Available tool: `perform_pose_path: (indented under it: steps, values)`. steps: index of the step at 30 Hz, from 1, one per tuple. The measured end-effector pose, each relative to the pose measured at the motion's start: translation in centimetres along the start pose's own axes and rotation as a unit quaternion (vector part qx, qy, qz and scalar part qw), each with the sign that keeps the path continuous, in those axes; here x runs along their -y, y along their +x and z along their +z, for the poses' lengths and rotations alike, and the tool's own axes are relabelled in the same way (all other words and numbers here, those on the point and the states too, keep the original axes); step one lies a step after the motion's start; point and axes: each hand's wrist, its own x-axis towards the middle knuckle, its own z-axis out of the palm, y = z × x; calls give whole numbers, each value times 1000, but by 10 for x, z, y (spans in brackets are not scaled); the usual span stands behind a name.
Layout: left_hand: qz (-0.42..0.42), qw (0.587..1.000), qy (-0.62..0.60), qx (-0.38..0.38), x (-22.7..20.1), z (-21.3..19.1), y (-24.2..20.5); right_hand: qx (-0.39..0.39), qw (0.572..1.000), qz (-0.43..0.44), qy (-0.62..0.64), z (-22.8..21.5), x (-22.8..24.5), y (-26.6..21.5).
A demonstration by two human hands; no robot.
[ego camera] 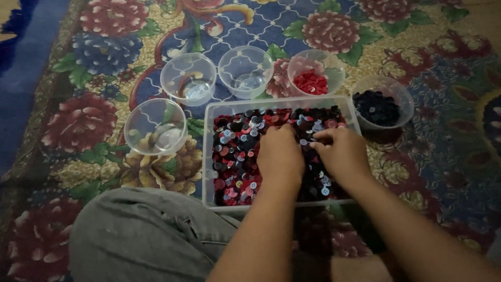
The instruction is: Sorting a large quantity of mixed buttons into separate containers by color and type.
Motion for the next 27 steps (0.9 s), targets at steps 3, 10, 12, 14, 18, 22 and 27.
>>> perform_pose_path:
  steps: [3, 10, 12, 14, 18, 22, 27]
  values:
    - [28, 999, 35, -9, 0, 5, 3, 4, 1000, 2, -19, 5, -9, 4]
    - [85, 991, 79, -59, 11, 10, 1, -7, 1000, -7, -17, -11, 2, -9]
    - [109, 986, 93, -88, 13, 9, 2, -16, 999, 29, 16, -17, 3, -13]
    - [109, 986, 89, -87, 15, 8, 1, -12, 999, 45, 24, -20, 0, -12]
    - [96, 990, 55, -86, 16, 1, -4, -8, 993, 85, 87, -18, -9, -5]
    - [103, 989, 57, -83, 16, 5, -2, 12, 971, 108, 212, -30, 3, 1]
    - [191, 953, 167, -164, 30, 29, 10, 18, 923, 139, 359, -38, 2, 3]
